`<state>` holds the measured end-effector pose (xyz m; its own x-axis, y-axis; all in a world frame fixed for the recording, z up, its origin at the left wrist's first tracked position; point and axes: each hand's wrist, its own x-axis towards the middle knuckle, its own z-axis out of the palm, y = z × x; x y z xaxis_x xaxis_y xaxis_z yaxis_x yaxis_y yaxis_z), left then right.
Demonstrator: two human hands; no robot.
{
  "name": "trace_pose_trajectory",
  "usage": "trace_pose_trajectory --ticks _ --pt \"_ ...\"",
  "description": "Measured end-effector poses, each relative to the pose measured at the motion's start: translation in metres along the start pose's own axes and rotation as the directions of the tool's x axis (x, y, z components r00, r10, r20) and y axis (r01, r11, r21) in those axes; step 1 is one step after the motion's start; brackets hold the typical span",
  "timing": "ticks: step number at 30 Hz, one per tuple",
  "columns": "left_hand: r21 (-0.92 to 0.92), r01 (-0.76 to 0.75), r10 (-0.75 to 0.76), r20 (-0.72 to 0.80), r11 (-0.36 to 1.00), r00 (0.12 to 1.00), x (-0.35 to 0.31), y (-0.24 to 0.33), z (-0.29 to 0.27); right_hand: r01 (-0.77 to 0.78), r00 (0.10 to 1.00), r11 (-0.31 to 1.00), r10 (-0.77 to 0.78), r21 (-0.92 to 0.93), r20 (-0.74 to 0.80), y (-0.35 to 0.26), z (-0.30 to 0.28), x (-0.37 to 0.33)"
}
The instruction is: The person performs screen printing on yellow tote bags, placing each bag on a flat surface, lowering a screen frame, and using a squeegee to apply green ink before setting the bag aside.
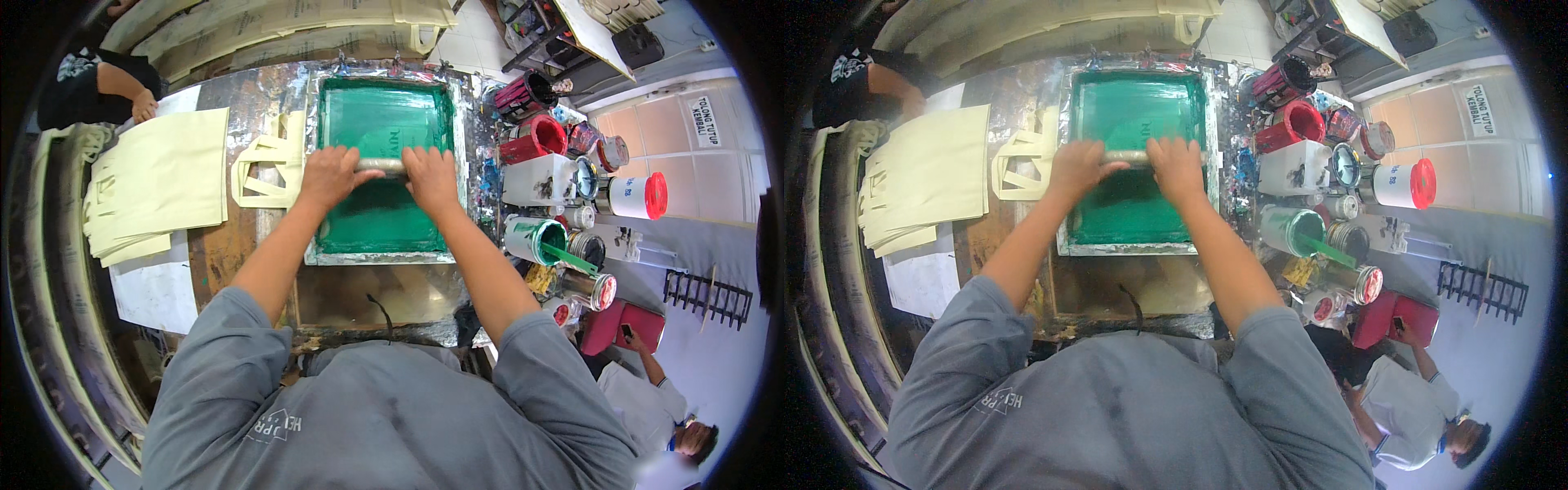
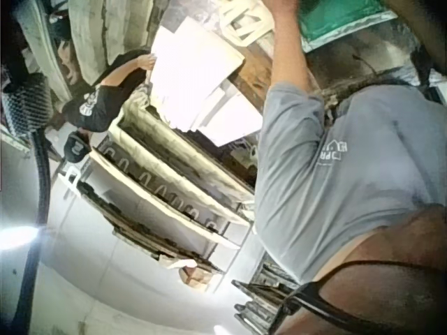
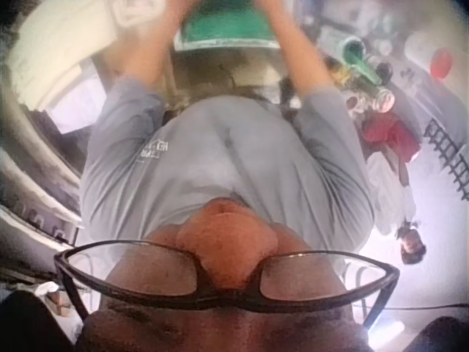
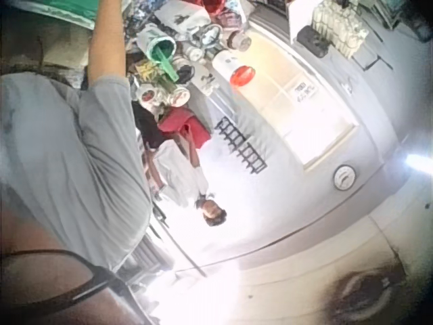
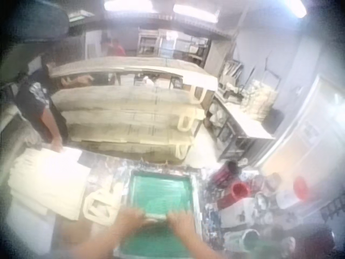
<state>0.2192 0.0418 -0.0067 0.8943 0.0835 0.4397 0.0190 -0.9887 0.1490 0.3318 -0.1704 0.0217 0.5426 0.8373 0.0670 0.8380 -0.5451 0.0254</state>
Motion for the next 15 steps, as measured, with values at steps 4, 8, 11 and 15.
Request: trace_pose_trajectory --ticks 4,8,11,15 --pt "-0.019 -0.013 0.014 0.027 1.000 1.000 -0.045 0.020 -0.019 -0.032 0.999 0.998 0.030 0.048 0.038 -0.029 -0.008 -0.045" --pt "-0.059 -0.027 0.029 0.025 0.998 0.999 -0.081 0.050 -0.040 -0.035 0.999 0.998 0.036 0.045 -0.013 -0.048 -0.006 -0.095" --pt "-0.096 -0.001 0.004 0.021 0.995 1.000 -0.084 0.055 -0.044 -0.046 0.999 0.998 0.045 0.035 0.021 -0.051 -0.006 -0.104" --pt "-0.071 0.076 -0.052 0.297 0.995 0.953 -0.081 0.056 -0.058 -0.067 0.998 0.996 0.066 0.067 0.013 -0.053 -0.013 -0.099"
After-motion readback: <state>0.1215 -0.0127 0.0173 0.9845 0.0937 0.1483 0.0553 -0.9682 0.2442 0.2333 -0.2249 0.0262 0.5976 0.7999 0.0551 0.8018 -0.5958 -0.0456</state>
